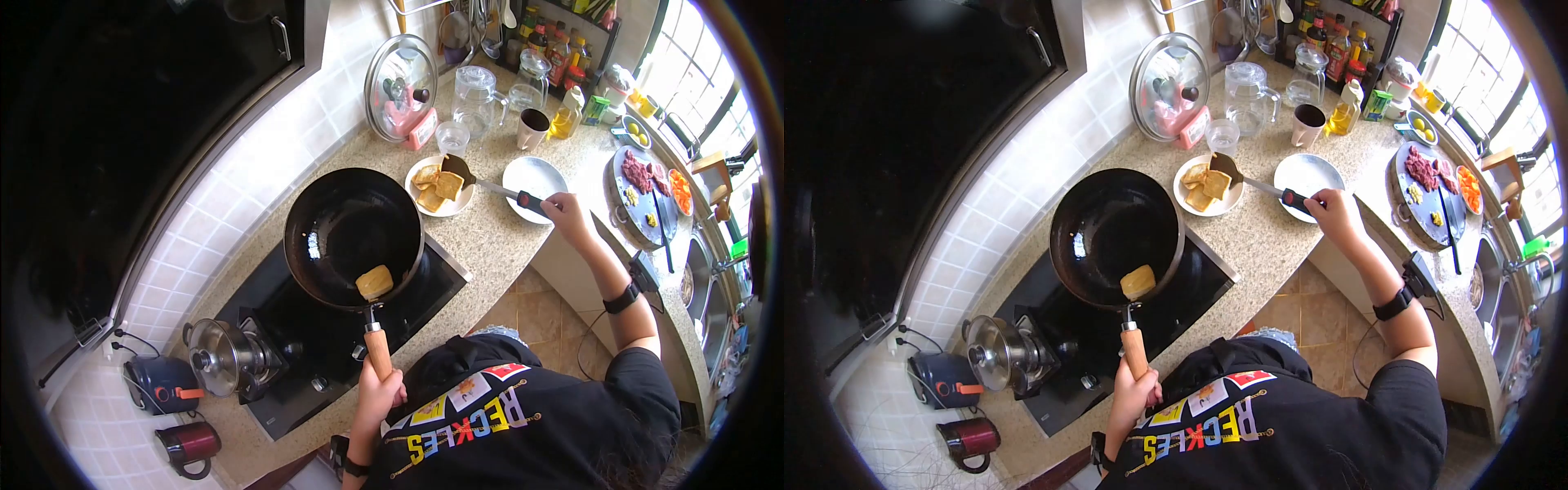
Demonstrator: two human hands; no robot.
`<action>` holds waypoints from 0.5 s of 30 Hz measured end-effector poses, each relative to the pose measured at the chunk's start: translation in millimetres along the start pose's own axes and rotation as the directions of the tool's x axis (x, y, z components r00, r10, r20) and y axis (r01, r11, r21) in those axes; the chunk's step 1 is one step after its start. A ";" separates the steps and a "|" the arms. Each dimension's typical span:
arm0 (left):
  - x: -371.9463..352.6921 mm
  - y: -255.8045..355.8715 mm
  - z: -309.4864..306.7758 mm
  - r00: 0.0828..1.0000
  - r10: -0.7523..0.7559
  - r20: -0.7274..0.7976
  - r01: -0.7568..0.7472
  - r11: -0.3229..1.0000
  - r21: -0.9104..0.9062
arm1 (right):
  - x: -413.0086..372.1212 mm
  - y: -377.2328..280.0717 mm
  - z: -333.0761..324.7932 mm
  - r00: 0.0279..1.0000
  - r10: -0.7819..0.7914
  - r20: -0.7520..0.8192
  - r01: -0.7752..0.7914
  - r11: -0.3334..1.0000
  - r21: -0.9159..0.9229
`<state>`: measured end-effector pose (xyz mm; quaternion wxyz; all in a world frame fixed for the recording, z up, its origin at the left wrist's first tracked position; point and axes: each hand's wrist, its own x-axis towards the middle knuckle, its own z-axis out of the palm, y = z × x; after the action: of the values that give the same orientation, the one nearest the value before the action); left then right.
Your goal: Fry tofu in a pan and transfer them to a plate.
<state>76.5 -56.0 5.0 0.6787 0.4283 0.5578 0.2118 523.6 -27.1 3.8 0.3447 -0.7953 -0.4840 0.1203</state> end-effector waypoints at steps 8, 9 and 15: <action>3.8 -4.8 -10.6 0.999 0.002 0.043 0.001 0.998 -0.065 | -9.4 -5.6 -5.1 0.988 -0.053 -0.144 0.049 0.998 -0.028; 3.8 -3.7 -11.1 0.999 0.005 0.049 -0.002 0.997 -0.075 | -8.3 -1.1 -8.1 0.990 -0.042 -0.138 0.049 0.998 0.049; 4.2 -4.0 -12.7 0.996 0.049 0.074 -0.039 0.990 -0.133 | -13.4 -16.3 -29.8 0.984 0.180 -0.008 -0.167 0.931 0.325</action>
<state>65.0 -50.5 -0.8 0.7215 0.4029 0.5065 0.2463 521.4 -46.6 34.6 0.4674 -0.7698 -0.3790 0.2128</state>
